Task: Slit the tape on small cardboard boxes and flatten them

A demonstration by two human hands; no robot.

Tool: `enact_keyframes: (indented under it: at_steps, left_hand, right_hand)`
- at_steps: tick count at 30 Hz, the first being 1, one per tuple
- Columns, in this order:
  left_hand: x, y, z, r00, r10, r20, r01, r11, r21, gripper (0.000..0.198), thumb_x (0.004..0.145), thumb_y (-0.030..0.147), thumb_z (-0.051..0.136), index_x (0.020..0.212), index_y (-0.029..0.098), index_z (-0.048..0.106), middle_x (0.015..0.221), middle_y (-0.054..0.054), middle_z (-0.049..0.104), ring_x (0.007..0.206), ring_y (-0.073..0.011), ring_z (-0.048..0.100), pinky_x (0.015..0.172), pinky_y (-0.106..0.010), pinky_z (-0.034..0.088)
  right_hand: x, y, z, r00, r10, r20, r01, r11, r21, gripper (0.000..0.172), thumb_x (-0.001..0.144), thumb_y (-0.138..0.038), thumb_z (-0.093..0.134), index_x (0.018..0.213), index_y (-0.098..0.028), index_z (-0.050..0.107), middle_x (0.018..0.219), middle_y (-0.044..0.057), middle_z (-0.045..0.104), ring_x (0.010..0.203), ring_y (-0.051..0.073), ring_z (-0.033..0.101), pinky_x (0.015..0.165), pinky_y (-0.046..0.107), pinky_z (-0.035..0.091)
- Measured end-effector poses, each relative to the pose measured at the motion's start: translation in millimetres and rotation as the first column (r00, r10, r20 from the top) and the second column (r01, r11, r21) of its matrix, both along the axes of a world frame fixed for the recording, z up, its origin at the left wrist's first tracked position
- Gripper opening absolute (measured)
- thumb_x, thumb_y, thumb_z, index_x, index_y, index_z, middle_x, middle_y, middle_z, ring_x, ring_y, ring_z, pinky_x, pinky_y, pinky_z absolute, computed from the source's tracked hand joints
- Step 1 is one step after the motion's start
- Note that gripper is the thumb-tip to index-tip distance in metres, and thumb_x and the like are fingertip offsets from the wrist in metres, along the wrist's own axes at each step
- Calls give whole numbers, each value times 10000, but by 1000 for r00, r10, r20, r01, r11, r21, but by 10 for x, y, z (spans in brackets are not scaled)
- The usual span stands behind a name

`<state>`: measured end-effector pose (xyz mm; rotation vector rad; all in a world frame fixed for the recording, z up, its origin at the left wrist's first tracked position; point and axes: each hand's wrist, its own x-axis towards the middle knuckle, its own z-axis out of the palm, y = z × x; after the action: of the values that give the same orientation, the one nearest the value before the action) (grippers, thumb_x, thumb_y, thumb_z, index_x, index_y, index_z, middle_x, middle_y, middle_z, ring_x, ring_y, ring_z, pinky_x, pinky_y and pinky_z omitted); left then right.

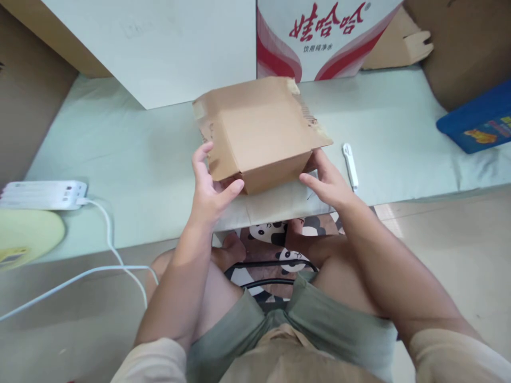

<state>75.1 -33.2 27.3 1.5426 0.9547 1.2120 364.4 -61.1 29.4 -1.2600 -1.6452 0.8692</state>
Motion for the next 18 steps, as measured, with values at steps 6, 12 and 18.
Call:
enact_keyframes:
  at_steps: [6,12,18]
  left_hand:
    - [0,-33,84,998,38,45,-35,996,-81,931,680,516,925,1419,327,391,1382,-118,570,1271,-337,617,1047,-452,531]
    - [64,-109,255,951,200,235,-128,949,-286,907,633,342,942,1388,327,439,1099,-53,669,1081,-291,704,897,-374,568]
    - [-1,-61,376,900,222,375,-6,867,-499,444,652,324,718,1069,179,665,974,-104,718,1048,-337,731,802,-370,609]
  right_hand:
    - [-28,86,-82,987,-28,-156,26,1000,-17,733,847,-706,665,1423,-282,503,1421,109,635,1386,349,571,1165,542,492]
    - [-59,20,-15,923,-359,-136,364,931,11,585,739,-588,816,1180,-268,602,1119,73,698,1115,302,675,988,493,582]
    - [-35,13,2,778,-475,-410,437,879,-189,551,828,-790,616,846,-240,649,756,13,610,808,224,687,691,351,573]
